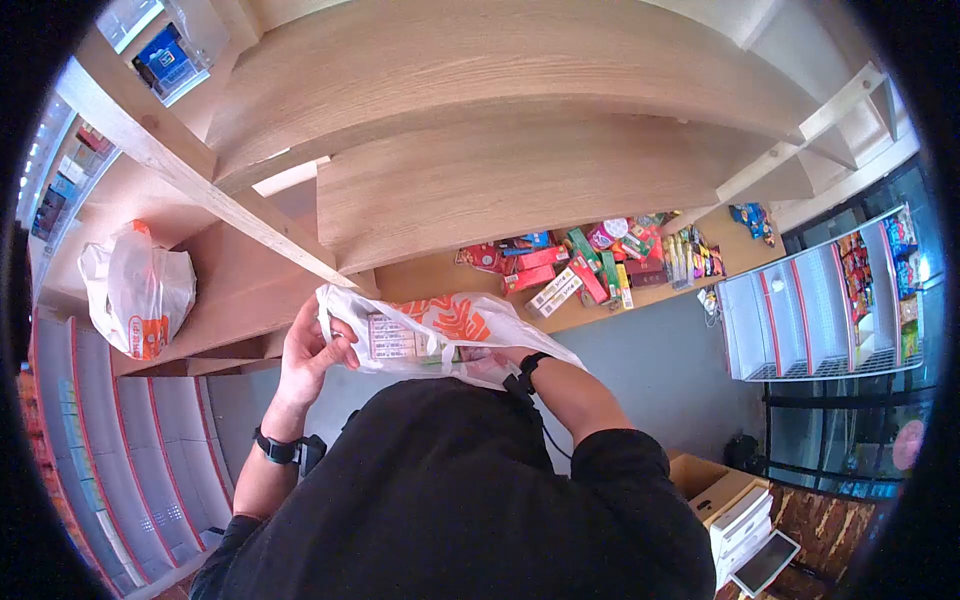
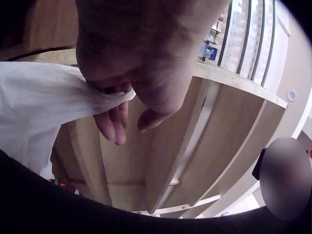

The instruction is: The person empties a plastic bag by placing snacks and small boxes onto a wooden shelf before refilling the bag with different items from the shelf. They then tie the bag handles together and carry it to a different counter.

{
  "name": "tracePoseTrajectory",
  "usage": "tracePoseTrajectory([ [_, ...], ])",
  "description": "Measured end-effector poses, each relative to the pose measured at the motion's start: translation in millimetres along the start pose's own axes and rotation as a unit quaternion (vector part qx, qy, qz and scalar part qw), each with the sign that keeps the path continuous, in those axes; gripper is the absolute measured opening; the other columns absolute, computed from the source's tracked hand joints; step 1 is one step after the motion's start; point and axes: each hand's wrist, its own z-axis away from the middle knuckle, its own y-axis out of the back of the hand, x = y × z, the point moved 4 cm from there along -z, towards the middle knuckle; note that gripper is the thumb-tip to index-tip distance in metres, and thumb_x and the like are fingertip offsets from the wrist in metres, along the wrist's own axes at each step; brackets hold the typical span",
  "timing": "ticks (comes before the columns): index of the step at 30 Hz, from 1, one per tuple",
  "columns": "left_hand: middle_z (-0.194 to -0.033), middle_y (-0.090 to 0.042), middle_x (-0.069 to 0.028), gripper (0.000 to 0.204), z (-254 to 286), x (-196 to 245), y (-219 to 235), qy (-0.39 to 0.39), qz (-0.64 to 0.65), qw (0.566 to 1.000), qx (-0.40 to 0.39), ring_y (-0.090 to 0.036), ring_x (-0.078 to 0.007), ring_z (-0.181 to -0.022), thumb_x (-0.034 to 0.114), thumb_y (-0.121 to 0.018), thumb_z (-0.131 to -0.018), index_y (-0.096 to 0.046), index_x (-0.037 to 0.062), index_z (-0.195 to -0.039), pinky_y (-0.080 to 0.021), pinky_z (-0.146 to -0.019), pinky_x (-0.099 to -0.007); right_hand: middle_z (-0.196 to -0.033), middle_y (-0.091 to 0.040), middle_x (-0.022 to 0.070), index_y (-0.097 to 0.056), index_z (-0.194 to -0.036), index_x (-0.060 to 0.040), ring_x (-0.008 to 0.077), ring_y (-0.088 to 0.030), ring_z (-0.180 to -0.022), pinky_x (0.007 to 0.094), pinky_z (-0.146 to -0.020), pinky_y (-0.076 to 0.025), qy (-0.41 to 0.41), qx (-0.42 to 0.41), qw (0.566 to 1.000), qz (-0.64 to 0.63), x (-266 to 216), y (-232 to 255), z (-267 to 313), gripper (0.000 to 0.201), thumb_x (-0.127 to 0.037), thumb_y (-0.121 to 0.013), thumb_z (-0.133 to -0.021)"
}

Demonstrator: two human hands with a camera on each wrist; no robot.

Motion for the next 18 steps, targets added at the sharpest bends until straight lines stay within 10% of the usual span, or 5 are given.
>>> tracePoseTrajectory([
  [9,-0.097,-0.067,-0.0104,0.077,-0.6,1.4,8.0,-0.021,-0.022,0.999,0.021,-0.069,-0.0184,-0.074,0.004,-0.069,-0.095,-0.024,0.0000,-0.158,-0.059,-0.066,-0.0301,-0.108,-0.071,0.0076,-0.068,-0.125,-0.0097,0.0189,-0.069,-0.095,0.0394,-0.078,-0.058,0.004,-0.145,0.983,-0.110,15.8,-5.7,-14.4,0.038,-0.037,-0.052,-0.103],
  [18,-0.093,-0.067,-0.0091,0.080,2.2,-2.1,18.7,-0.014,-0.015,0.998,0.054,-0.063,-0.0140,-0.065,0.001,-0.069,-0.094,-0.024,0.0020,-0.159,-0.055,-0.058,-0.0269,-0.112,-0.070,0.0051,-0.065,-0.128,-0.0040,0.0152,-0.070,-0.092,0.0373,-0.076,-0.060,0.047,0.023,0.998,-0.027,-60.5,-18.3,123.0,0.038,-0.031,-0.060,-0.102],
])
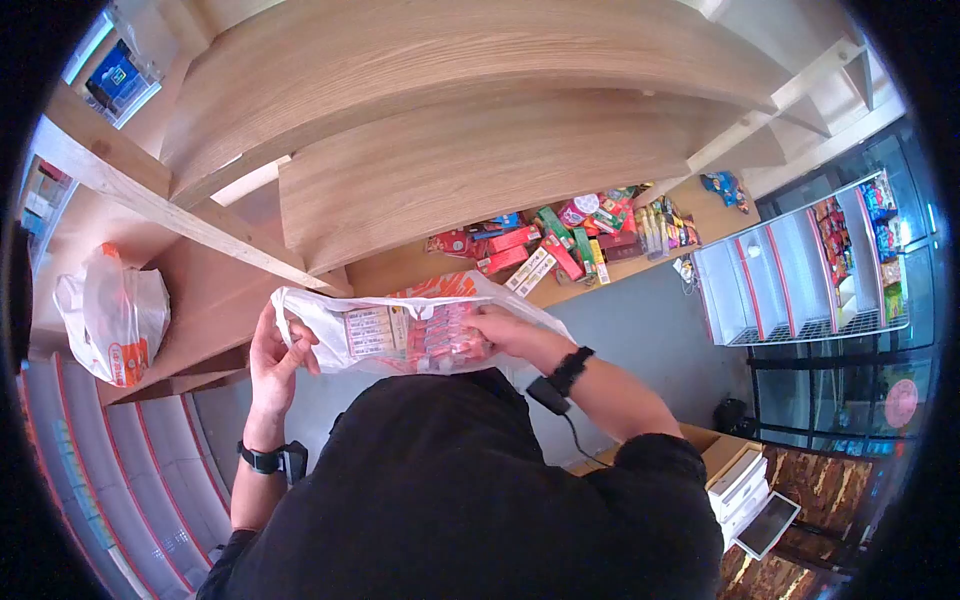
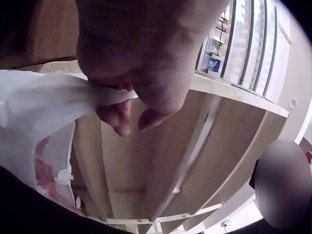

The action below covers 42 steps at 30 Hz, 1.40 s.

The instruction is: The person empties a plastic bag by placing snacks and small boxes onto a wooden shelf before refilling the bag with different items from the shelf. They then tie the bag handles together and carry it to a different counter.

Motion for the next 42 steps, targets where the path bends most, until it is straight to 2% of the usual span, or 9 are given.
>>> tracePoseTrajectory([
  [6,-0.087,-0.065,-0.0028,0.069,31.2,1.3,23.3,0.088,-0.037,0.995,0.028,-0.051,-0.0061,-0.060,0.004,-0.071,-0.093,-0.038,0.0021,-0.154,-0.039,-0.050,-0.0217,-0.121,-0.069,0.0096,-0.058,-0.135,0.0006,0.0163,-0.067,-0.106,0.0323,-0.094,-0.055,0.095,-0.094,0.989,-0.069,-48.7,41.3,89.7,0.048,-0.028,-0.066,-0.098],
  [10,-0.075,-0.062,0.0025,0.033,65.7,6.3,41.1,0.198,-0.135,0.971,-0.005,-0.047,-0.0038,-0.060,0.011,-0.076,-0.093,-0.068,-0.0003,-0.122,-0.035,-0.053,-0.0227,-0.124,-0.069,0.0110,-0.057,-0.136,-0.0001,0.0194,-0.068,-0.108,0.0373,-0.089,-0.057,0.191,-0.053,0.976,-0.090,-74.5,98.6,125.2,0.048,-0.028,-0.066,-0.098],
  [18,-0.065,-0.059,0.0037,0.023,95.3,26.2,44.3,0.274,-0.226,0.931,-0.086,-0.047,-0.0042,-0.057,0.012,-0.073,-0.094,-0.069,-0.0003,-0.113,-0.035,-0.052,-0.0236,-0.123,-0.069,0.0120,-0.060,-0.132,-0.0038,0.0228,-0.069,-0.106,0.0399,-0.092,-0.058,0.094,0.027,0.977,-0.188,-37.6,170.7,2.0,0.040,-0.029,-0.060,-0.101],
  [25,-0.063,-0.062,-0.0002,0.015,112.0,21.9,50.1,0.306,-0.201,0.928,-0.070,-0.049,-0.0048,-0.051,0.007,-0.068,-0.093,-0.068,0.0005,-0.107,-0.035,-0.047,-0.0240,-0.115,-0.069,0.0053,-0.062,-0.128,-0.0079,0.0205,-0.069,-0.097,0.0376,-0.087,-0.058,0.109,-0.015,0.980,-0.168,-57.3,77.2,-105.0,0.035,-0.029,-0.064,-0.100],
  [33,-0.068,-0.068,-0.0086,0.009,90.1,26.4,34.7,0.231,-0.112,0.966,0.011,-0.059,-0.0128,-0.049,0.006,-0.057,-0.102,-0.060,-0.0010,-0.107,-0.047,-0.047,-0.0261,-0.113,-0.064,0.0083,-0.057,-0.126,-0.0075,0.0182,-0.063,-0.073,0.0365,-0.065,-0.058,0.107,0.112,0.959,0.236,-33.9,35.2,-317.4,0.032,-0.024,-0.064,-0.099],
  [36,-0.072,-0.069,-0.0124,0.014,76.5,24.5,24.2,0.172,-0.068,0.981,0.064,-0.063,-0.0169,-0.051,0.007,-0.055,-0.103,-0.056,-0.0022,-0.114,-0.051,-0.050,-0.0282,-0.118,-0.063,0.0103,-0.052,-0.130,-0.0063,0.0199,-0.066,-0.079,0.0365,-0.059,-0.058,0.112,0.151,0.957,0.222,-3.3,39.6,-360.4,0.038,-0.017,-0.067,-0.096],
  [39,-0.085,-0.072,-0.0169,0.024,62.0,23.0,17.5,0.138,-0.020,0.986,0.089,-0.067,-0.0206,-0.060,0.008,-0.057,-0.104,-0.053,-0.0038,-0.124,-0.056,-0.059,-0.0312,-0.121,-0.067,0.0142,-0.054,-0.134,-0.0050,0.0316,-0.070,-0.099,0.0423,-0.082,-0.059,0.202,0.159,0.938,0.234,12.7,55.7,-385.6,0.045,-0.013,-0.067,-0.091],
  [41,-0.098,-0.073,-0.0205,0.033,52.8,22.6,9.4,0.112,0.018,0.990,0.080,-0.071,-0.0235,-0.071,0.007,-0.058,-0.103,-0.050,-0.0051,-0.132,-0.059,-0.068,-0.0339,-0.118,-0.072,0.0182,-0.066,-0.124,-0.0034,0.0333,-0.070,-0.103,0.0432,-0.093,-0.055,0.104,0.120,0.833,0.531,-5.5,68.6,-361.9,0.036,-0.024,-0.065,-0.094],
  [42,-0.106,-0.071,-0.0216,0.039,50.2,22.4,5.8,0.096,0.023,0.993,0.067,-0.072,-0.0244,-0.077,0.007,-0.060,-0.102,-0.048,-0.0040,-0.137,-0.059,-0.073,-0.0354,-0.118,-0.071,0.0219,-0.066,-0.125,-0.0038,0.0360,-0.069,-0.107,0.0450,-0.095,-0.054,0.113,0.119,0.847,0.506,-28.7,55.0,-314.2,0.039,-0.026,-0.062,-0.094],
])
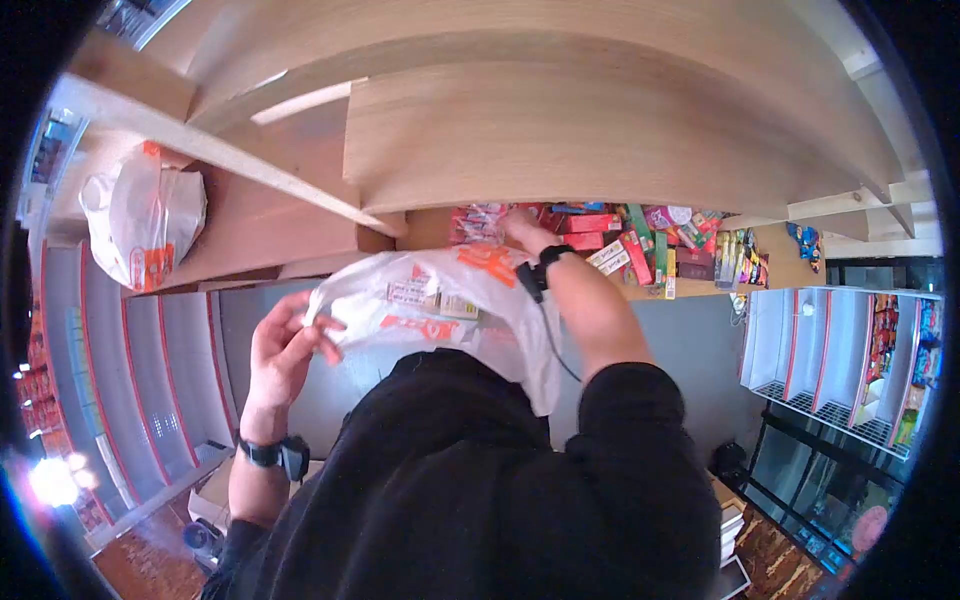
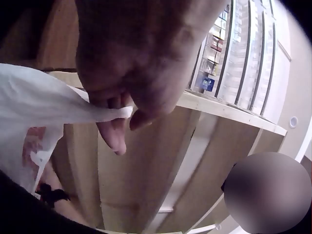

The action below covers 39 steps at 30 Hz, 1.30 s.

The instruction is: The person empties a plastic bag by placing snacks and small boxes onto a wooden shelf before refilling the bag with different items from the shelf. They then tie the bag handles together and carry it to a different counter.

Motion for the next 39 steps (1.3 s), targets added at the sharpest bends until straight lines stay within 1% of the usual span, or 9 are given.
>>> tracePoseTrajectory([
  [4,-0.132,-0.063,-0.0240,0.057,-13.7,-1.3,-7.1,-0.050,0.027,0.997,-0.057,-0.071,-0.0288,-0.099,0.007,-0.063,-0.099,-0.039,-0.0018,-0.150,-0.059,-0.086,-0.0399,-0.115,-0.072,0.0194,-0.068,-0.122,-0.0029,0.0355,-0.069,-0.106,0.0437,-0.093,-0.053,0.098,0.083,0.987,-0.094,-91.6,78.0,155.8,0.034,-0.027,-0.064,-0.098],
  [6,-0.141,-0.058,-0.0240,0.063,-18.8,-2.7,-5.7,-0.062,0.050,0.993,-0.090,-0.069,-0.0314,-0.107,0.003,-0.063,-0.098,-0.034,-0.0013,-0.154,-0.058,-0.089,-0.0418,-0.112,-0.072,0.0182,-0.067,-0.121,-0.0033,0.0374,-0.068,-0.103,0.0433,-0.090,-0.054,0.287,0.187,0.939,-0.039,-151.3,109.2,246.9,0.028,-0.017,-0.063,-0.097],
  [11,-0.146,-0.054,-0.0231,0.067,-21.6,-2.4,-5.9,-0.062,0.063,0.987,-0.134,-0.069,-0.0322,-0.110,-0.005,-0.060,-0.095,-0.031,-0.0013,-0.155,-0.058,-0.092,-0.0425,-0.089,-0.070,0.0221,-0.072,-0.106,-0.0034,0.0412,-0.068,-0.091,0.0482,-0.085,-0.054,0.421,0.040,0.900,-0.105,-209.3,78.1,349.2,0.017,-0.011,-0.062,-0.094],
  [17,-0.147,-0.054,-0.0215,0.068,-19.9,4.6,-2.4,-0.053,0.038,0.986,-0.153,-0.068,-0.0313,-0.111,-0.009,-0.059,-0.095,-0.028,-0.0012,-0.155,-0.058,-0.094,-0.0414,-0.103,-0.075,0.0190,-0.073,-0.113,-0.0034,0.0351,-0.071,-0.094,0.0428,-0.088,-0.057,-0.024,0.014,0.996,0.090,-113.2,-60.5,216.3,0.031,-0.028,-0.058,-0.101],
  [18,-0.146,-0.054,-0.0215,0.069,-18.9,4.7,-0.7,-0.055,0.034,0.986,-0.155,-0.068,-0.0313,-0.111,-0.009,-0.059,-0.094,-0.028,-0.0012,-0.155,-0.058,-0.094,-0.0414,-0.107,-0.074,0.0180,-0.071,-0.116,-0.0037,0.0329,-0.072,-0.095,0.0417,-0.089,-0.057,-0.023,-0.059,0.984,-0.168,-102.1,-81.3,205.0,0.035,-0.032,-0.058,-0.101],
  [20,-0.146,-0.054,-0.0215,0.070,-16.1,4.4,1.4,-0.056,0.029,0.986,-0.157,-0.068,-0.0314,-0.112,-0.009,-0.061,-0.094,-0.028,-0.0011,-0.155,-0.057,-0.095,-0.0414,-0.115,-0.074,0.0159,-0.069,-0.124,-0.0043,0.0286,-0.072,-0.098,0.0393,-0.090,-0.056,-0.018,-0.189,0.753,-0.631,-87.3,-109.5,193.7,0.044,-0.041,-0.059,-0.101],
  [21,-0.146,-0.054,-0.0214,0.070,-15.2,4.3,2.2,-0.057,0.029,0.985,-0.157,-0.068,-0.0314,-0.112,-0.009,-0.061,-0.094,-0.028,-0.0010,-0.155,-0.057,-0.095,-0.0413,-0.115,-0.073,0.0152,-0.069,-0.123,-0.0046,0.0281,-0.072,-0.098,0.0393,-0.090,-0.056,-0.040,-0.207,0.725,-0.656,-81.3,-119.6,185.5,0.044,-0.041,-0.059,-0.101],
  [35,-0.143,-0.055,-0.0204,0.072,-10.0,3.6,-5.1,-0.037,0.034,0.985,-0.164,-0.067,-0.0304,-0.113,-0.011,-0.061,-0.093,-0.028,-0.0002,-0.156,-0.057,-0.096,-0.0417,-0.124,-0.070,0.0103,-0.064,-0.132,-0.0053,0.0218,-0.068,-0.107,0.0356,-0.092,-0.054,-0.125,-0.222,0.797,-0.548,-26.3,-182.7,148.7,0.053,-0.047,-0.060,-0.099],
  [39,-0.141,-0.056,-0.0204,0.071,-13.8,3.3,-4.3,-0.049,0.034,0.985,-0.164,-0.068,-0.0305,-0.110,-0.012,-0.061,-0.093,-0.028,-0.0005,-0.155,-0.058,-0.095,-0.0417,-0.132,-0.067,0.0077,-0.059,-0.140,-0.0063,0.0175,-0.064,-0.118,0.0304,-0.095,-0.051,-0.097,-0.255,0.817,-0.507,-79.5,-103.8,203.0,0.062,-0.052,-0.063,-0.098],
])
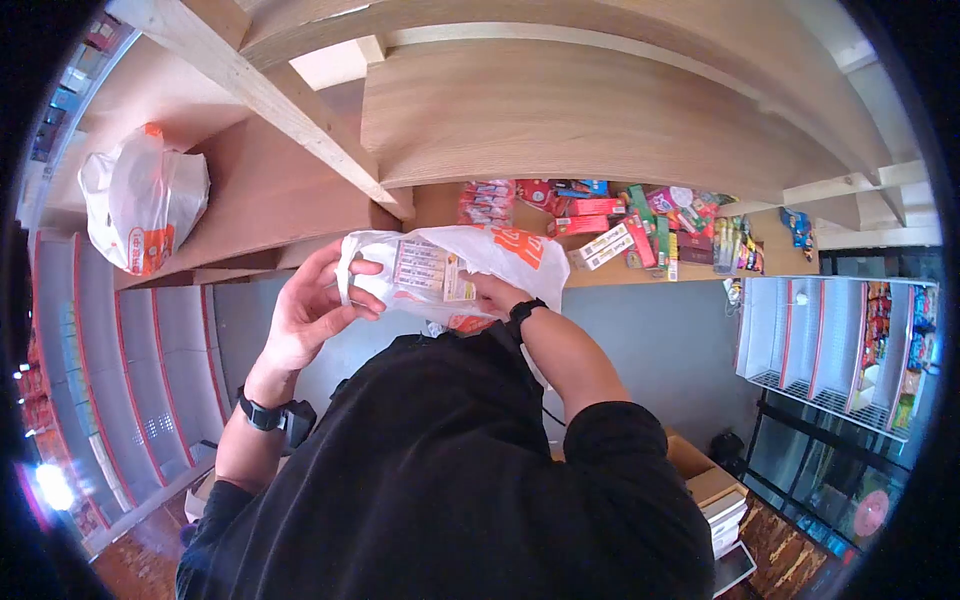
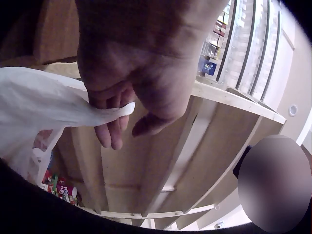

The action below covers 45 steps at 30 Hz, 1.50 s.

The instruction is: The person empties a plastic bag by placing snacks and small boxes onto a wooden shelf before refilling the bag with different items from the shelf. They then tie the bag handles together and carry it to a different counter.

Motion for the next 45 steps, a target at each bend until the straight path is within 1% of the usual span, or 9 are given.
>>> tracePoseTrajectory([
  [2,-0.140,-0.057,-0.0205,0.071,1.1,-0.4,2.1,-0.004,-0.001,1.000,0.002,-0.069,-0.0304,-0.110,-0.011,-0.061,-0.093,-0.029,-0.0006,-0.155,-0.058,-0.094,-0.0416,-0.133,-0.066,0.0057,-0.057,-0.142,-0.0065,0.0150,-0.061,-0.123,0.0300,-0.097,-0.049,0.009,0.006,1.000,0.006,-51.9,-37.8,77.8,0.064,-0.051,-0.065,-0.098],
  [7,-0.139,-0.058,-0.0198,0.072,1.0,-6.0,7.6,-0.014,0.004,1.000,0.011,-0.070,-0.0306,-0.106,-0.010,-0.062,-0.092,-0.029,-0.0002,-0.155,-0.059,-0.090,-0.0404,-0.136,-0.065,0.0072,-0.053,-0.145,-0.0034,0.0144,-0.062,-0.122,0.0337,-0.099,-0.050,0.102,-0.024,0.978,0.180,-74.4,-6.0,97.4,0.069,-0.047,-0.070,-0.096],
  [11,-0.137,-0.060,-0.0201,0.075,3.0,-9.7,9.9,-0.017,-0.003,0.999,0.041,-0.071,-0.0289,-0.099,-0.008,-0.065,-0.090,-0.031,0.0015,-0.156,-0.061,-0.083,-0.0391,-0.135,-0.064,0.0161,-0.049,-0.145,0.0029,0.0207,-0.068,-0.114,0.0377,-0.099,-0.055,0.001,-0.043,0.996,0.076,-94.5,19.0,157.4,0.066,-0.034,-0.073,-0.096],
  [14,-0.135,-0.061,-0.0197,0.076,8.3,-12.2,12.9,-0.015,-0.008,0.997,0.069,-0.072,-0.0277,-0.095,-0.006,-0.068,-0.088,-0.033,0.0011,-0.156,-0.061,-0.079,-0.0379,-0.127,-0.068,0.0147,-0.054,-0.139,0.0037,0.0203,-0.069,-0.114,0.0333,-0.096,-0.056,0.083,-0.068,0.994,-0.031,-104.4,48.8,199.9,0.059,-0.031,-0.073,-0.095],
  [17,-0.135,-0.061,-0.0191,0.076,16.4,-11.5,18.7,-0.010,-0.017,0.996,0.086,-0.072,-0.0273,-0.095,-0.005,-0.068,-0.089,-0.032,0.0006,-0.156,-0.061,-0.078,-0.0372,-0.131,-0.067,0.0145,-0.053,-0.140,0.0018,0.0234,-0.069,-0.116,0.0367,-0.099,-0.055,0.140,0.005,0.987,-0.082,-112.1,88.2,226.3,0.054,-0.030,-0.066,-0.099],
  [24,-0.129,-0.063,-0.0182,0.075,34.6,-10.5,21.0,-0.003,-0.013,0.989,0.144,-0.073,-0.0256,-0.092,-0.006,-0.067,-0.089,-0.031,-0.0009,-0.155,-0.060,-0.075,-0.0351,-0.137,-0.064,0.0127,-0.055,-0.142,-0.0047,0.0265,-0.064,-0.124,0.0438,-0.108,-0.049,0.142,0.010,0.940,-0.311,-104.7,161.8,176.4,0.050,-0.033,-0.062,-0.102],
  [32,-0.113,-0.070,-0.0169,0.081,54.9,-19.9,11.6,0.054,-0.014,0.987,0.154,-0.070,-0.0184,-0.080,-0.006,-0.074,-0.086,-0.032,-0.0019,-0.155,-0.059,-0.066,-0.0287,-0.139,-0.063,0.0117,-0.054,-0.143,-0.0062,0.0249,-0.062,-0.126,0.0426,-0.110,-0.045,0.119,0.016,0.984,-0.132,-121.5,181.0,72.1,0.052,-0.035,-0.065,-0.100],
  [36,-0.109,-0.070,-0.0126,0.086,55.1,-17.2,-1.0,0.093,-0.028,0.981,0.168,-0.066,-0.0123,-0.075,-0.006,-0.080,-0.082,-0.034,-0.0012,-0.154,-0.057,-0.065,-0.0250,-0.140,-0.062,0.0120,-0.052,-0.143,-0.0045,0.0258,-0.063,-0.125,0.0469,-0.102,-0.052,0.129,0.077,0.987,-0.052,-150.3,163.5,33.1,0.051,-0.034,-0.063,-0.102],
  [45,-0.105,-0.069,-0.0091,0.084,50.8,-16.7,-16.5,0.103,-0.063,0.975,0.187,-0.063,-0.0091,-0.075,-0.005,-0.081,-0.083,-0.036,-0.0001,-0.153,-0.054,-0.064,-0.0215,-0.139,-0.062,0.0194,-0.056,-0.139,-0.0066,0.0319,-0.064,-0.122,0.0467,-0.098,-0.054,0.125,0.272,0.915,0.271,-156.8,186.2,-46.9,0.049,-0.038,-0.057,-0.102],
])
